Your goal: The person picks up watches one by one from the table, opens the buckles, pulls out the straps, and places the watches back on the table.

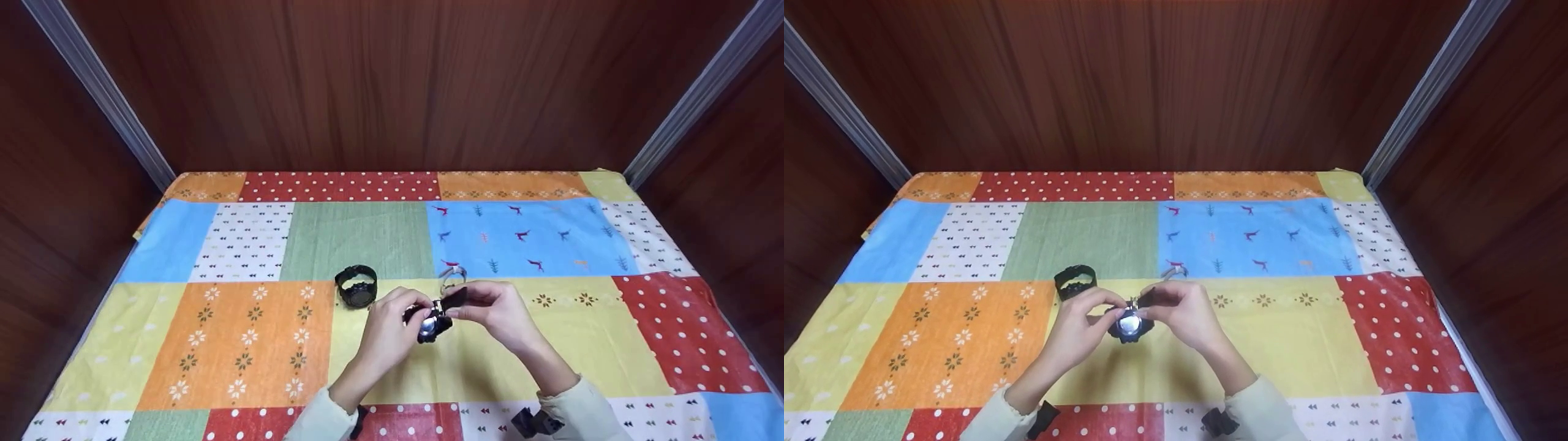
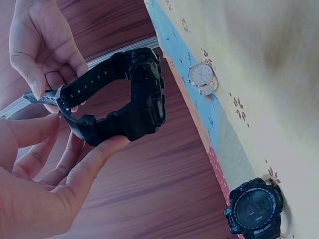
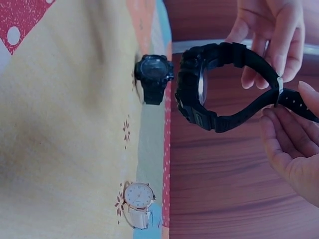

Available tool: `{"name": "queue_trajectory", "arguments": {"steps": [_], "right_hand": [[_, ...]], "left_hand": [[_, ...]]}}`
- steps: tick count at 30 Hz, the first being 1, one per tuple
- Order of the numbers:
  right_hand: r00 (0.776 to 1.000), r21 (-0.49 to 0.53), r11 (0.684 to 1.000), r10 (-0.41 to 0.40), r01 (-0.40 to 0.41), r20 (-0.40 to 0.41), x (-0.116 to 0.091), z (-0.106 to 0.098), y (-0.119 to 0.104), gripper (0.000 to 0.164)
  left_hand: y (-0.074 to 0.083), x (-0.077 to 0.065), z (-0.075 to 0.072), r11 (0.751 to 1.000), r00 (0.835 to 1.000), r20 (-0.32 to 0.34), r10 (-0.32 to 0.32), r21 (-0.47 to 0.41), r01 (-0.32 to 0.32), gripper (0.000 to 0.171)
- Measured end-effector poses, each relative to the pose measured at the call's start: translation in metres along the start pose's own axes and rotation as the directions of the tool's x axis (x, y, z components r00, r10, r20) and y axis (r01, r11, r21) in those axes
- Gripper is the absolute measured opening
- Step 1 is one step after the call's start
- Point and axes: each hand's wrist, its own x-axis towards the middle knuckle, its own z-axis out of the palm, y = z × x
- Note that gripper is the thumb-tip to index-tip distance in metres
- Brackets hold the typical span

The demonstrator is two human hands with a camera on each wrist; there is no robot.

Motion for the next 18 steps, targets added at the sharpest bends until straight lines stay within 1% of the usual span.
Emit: {"name": "queue_trajectory", "arguments": {"steps": [2, 5, 11, 13, 15, 18], "right_hand": [[1.0, -0.002, 1.0, -0.006, 0.006, 0.003, 0.0001, -0.0002, -0.0002, 0.028], [1.0, -0.013, 1.0, -0.018, 0.018, 0.005, 0.0006, -0.0018, -0.0002, 0.028], [0.999, -0.043, 0.998, -0.038, 0.038, -0.01, 0.0012, -0.006, -0.0006, 0.025], [0.999, -0.04, 0.999, -0.036, 0.036, -0.012, 0.0014, -0.0067, -0.0009, 0.025], [0.999, -0.037, 0.999, -0.033, 0.032, -0.013, 0.0016, -0.0072, -0.001, 0.026], [0.999, -0.032, 0.999, -0.032, 0.032, -0.01, 0.0018, -0.0074, -0.001, 0.026]], "left_hand": [[-0.0002, -0.0004, -0.0004, 1.0, 1.0, -0.002, 0.002, -0.01, -0.002, 0.009], [-0.0003, -0.0009, -0.0018, 0.999, 1.0, 0.006, -0.018, -0.029, 0.018, 0.009], [-0.0016, -0.0007, -0.0061, 0.996, 0.996, 0.041, -0.078, -0.035, 0.08, 0.032], [-0.0024, -0.0008, -0.007, 0.996, 0.995, 0.054, -0.09, -0.024, 0.091, 0.036], [-0.0034, -0.0012, -0.0071, 0.995, 0.993, 0.063, -0.096, -0.007, 0.097, 0.037], [-0.005, -0.002, -0.0072, 0.996, 0.995, 0.056, -0.084, 0.019, 0.084, 0.033]]}}
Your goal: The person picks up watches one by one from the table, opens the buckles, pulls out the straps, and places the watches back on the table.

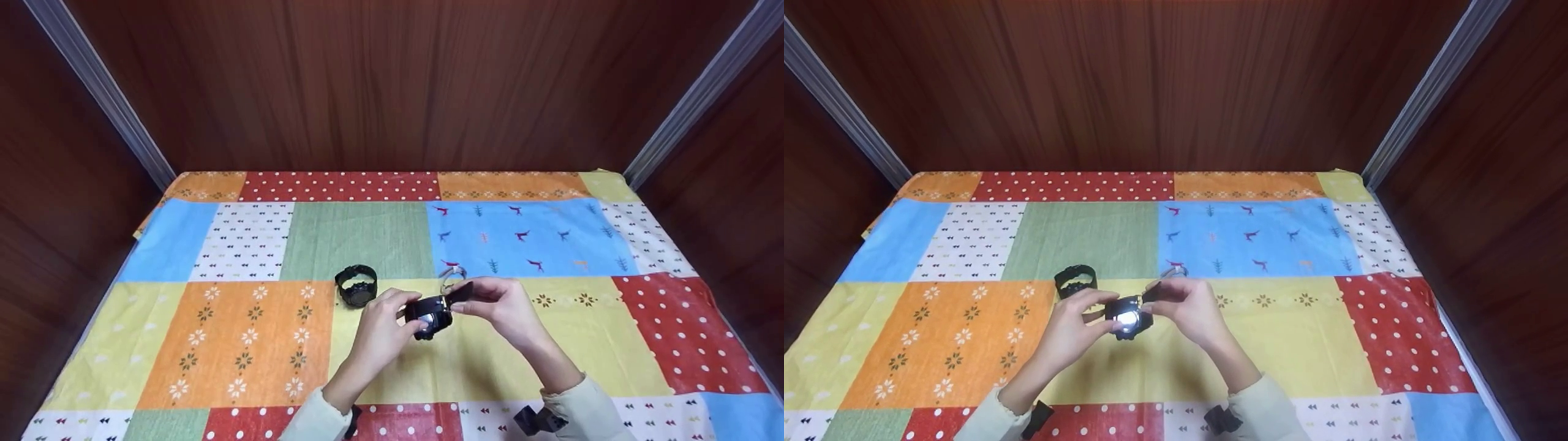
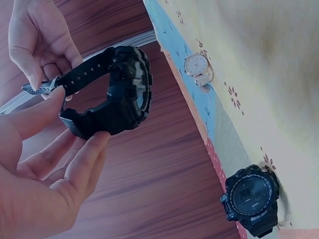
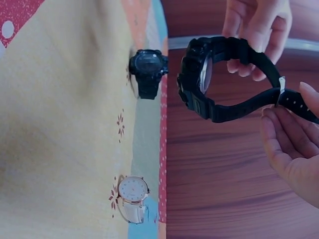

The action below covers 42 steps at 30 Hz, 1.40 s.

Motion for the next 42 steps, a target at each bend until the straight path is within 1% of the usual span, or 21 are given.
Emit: {"name": "queue_trajectory", "arguments": {"steps": [7, 13, 16, 19, 22, 26, 31, 34, 38, 42], "right_hand": [[1.0, 0.028, 1.0, 0.005, -0.006, 0.018, 0.001, 0.001, -0.001, 0.03], [0.998, 0.035, 0.999, 0.041, -0.042, 0.042, 0.001, 0.0, -0.002, 0.035], [0.996, 0.03, 0.998, 0.047, -0.05, 0.081, 0.001, -0.002, -0.001, 0.038], [0.989, -0.007, 0.999, 0.049, -0.048, 0.14, 0.001, -0.003, 0.001, 0.042], [0.978, -0.074, 0.996, 0.06, -0.046, 0.198, 0.002, -0.003, 0.004, 0.046], [0.968, -0.151, 0.988, 0.057, -0.02, 0.243, 0.002, -0.002, 0.008, 0.043], [0.972, -0.211, 0.977, 0.021, 0.03, 0.236, 0.001, 0.0, 0.01, 0.03], [0.976, -0.225, 0.973, 0.003, 0.047, 0.219, 0.0, 0.001, 0.01, 0.026], [0.981, -0.231, 0.972, 0.007, 0.04, 0.196, 0.0, 0.002, 0.01, 0.025], [0.984, -0.243, 0.97, 0.013, 0.031, 0.178, 0.0, 0.002, 0.011, 0.024]], "left_hand": [[-0.001, 0.0, -0.001, 1.0, 0.999, -0.042, 0.031, 0.003, -0.03, 0.023], [0.0, 0.0, -0.001, 0.998, 0.998, -0.047, 0.039, -0.037, -0.041, 0.021], [0.0, 0.0, -0.002, 0.998, 0.998, -0.046, 0.043, -0.037, -0.045, 0.021], [0.001, 0.0, -0.003, 0.999, 0.998, -0.042, 0.037, -0.031, -0.038, 0.022], [0.001, 0.0, -0.003, 0.999, 0.999, -0.036, 0.023, -0.04, -0.025, 0.023], [0.001, 0.0, -0.003, 0.998, 0.999, -0.034, 0.008, -0.059, -0.01, 0.023], [0.0, 0.0, -0.003, 0.998, 1.0, -0.026, 0.003, -0.066, -0.005, 0.023], [-0.001, 0.0, -0.002, 0.998, 1.0, -0.017, 0.002, -0.061, -0.003, 0.024], [-0.002, 0.0, -0.003, 0.997, 1.0, 0.009, -0.024, -0.066, 0.024, 0.027], [-0.002, 0.001, -0.004, 0.994, 0.997, 0.04, -0.059, -0.095, 0.063, 0.029]]}}
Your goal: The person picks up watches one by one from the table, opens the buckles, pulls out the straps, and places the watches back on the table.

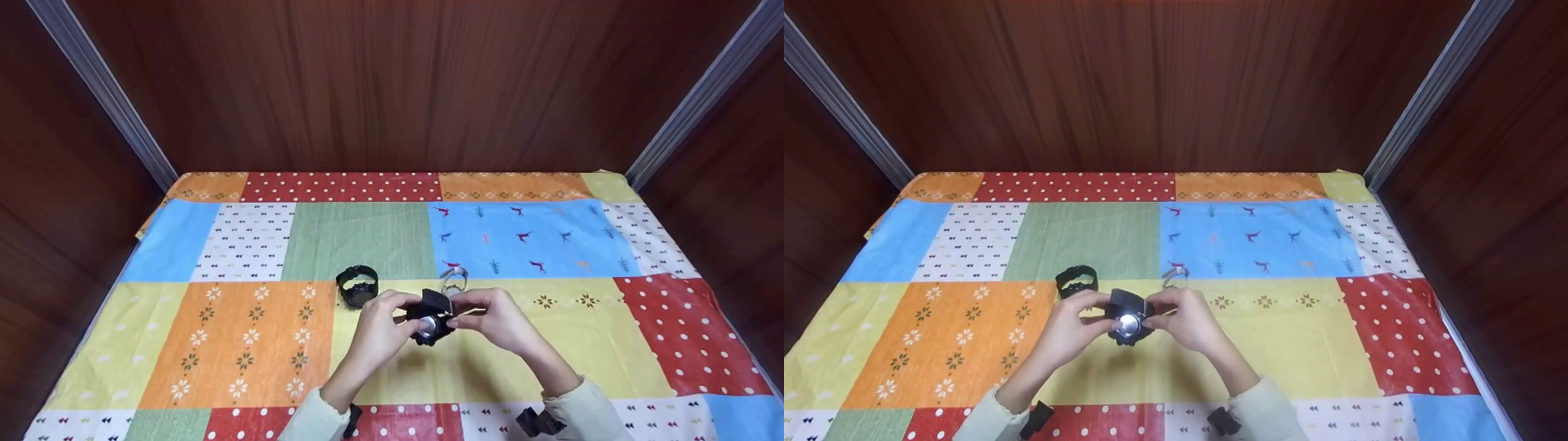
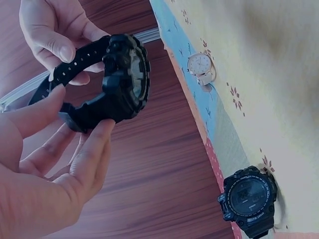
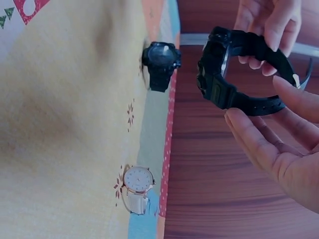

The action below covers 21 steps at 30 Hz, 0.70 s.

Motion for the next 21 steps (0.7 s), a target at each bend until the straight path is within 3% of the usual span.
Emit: {"name": "queue_trajectory", "arguments": {"steps": [21], "right_hand": [[1.0, 0.014, 1.0, 0.026, -0.025, -0.011, -0.0026, -0.0005, -0.001, 0.027]], "left_hand": [[-0.001, 0.0003, 0.0016, 0.996, 0.999, 0.042, -0.003, 0.094, 0.0, 0.02]]}}
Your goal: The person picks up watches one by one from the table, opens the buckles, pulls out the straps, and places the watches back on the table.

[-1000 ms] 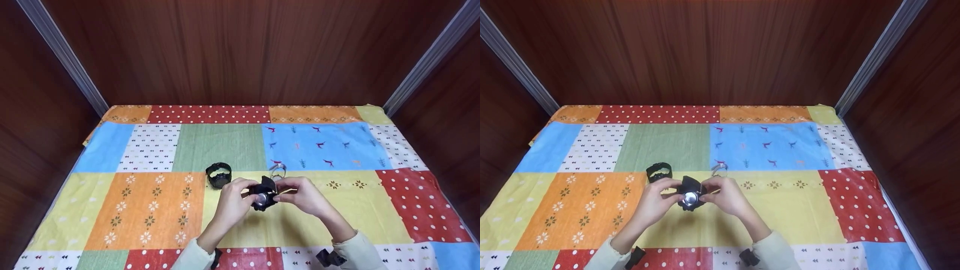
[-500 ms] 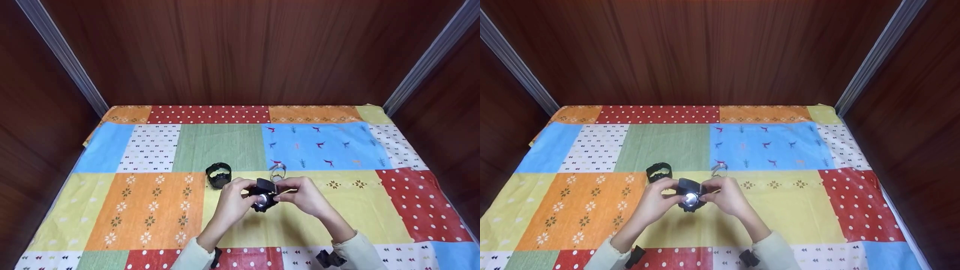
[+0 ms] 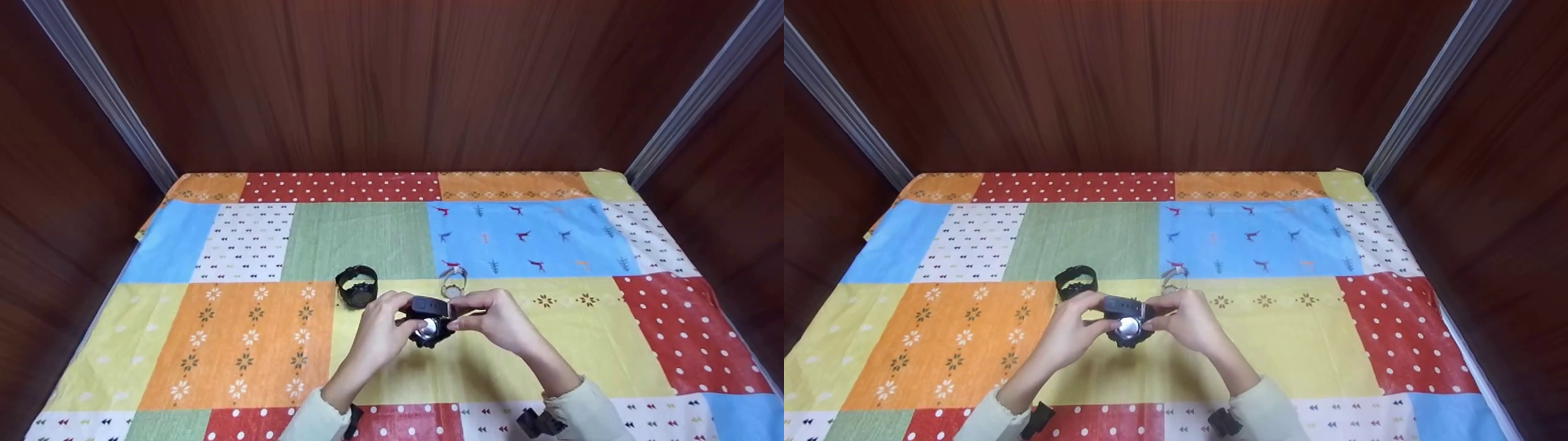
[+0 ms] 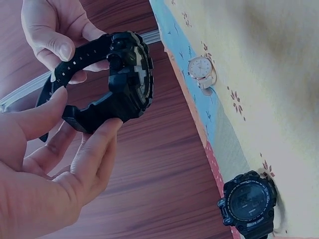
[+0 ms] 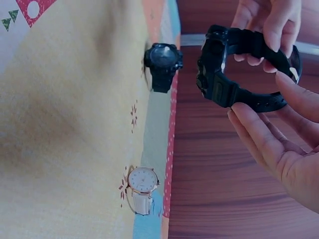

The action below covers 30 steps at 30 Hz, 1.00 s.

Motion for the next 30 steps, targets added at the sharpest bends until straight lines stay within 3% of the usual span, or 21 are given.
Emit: {"name": "queue_trajectory", "arguments": {"steps": [30], "right_hand": [[0.998, 0.021, 0.998, 0.055, -0.054, -0.037, -0.0004, -0.0001, 0.0015, 0.028]], "left_hand": [[-0.0013, -0.0011, -0.0021, 0.998, 1.0, 0.0, 0.018, -0.054, -0.018, 0.019]]}}
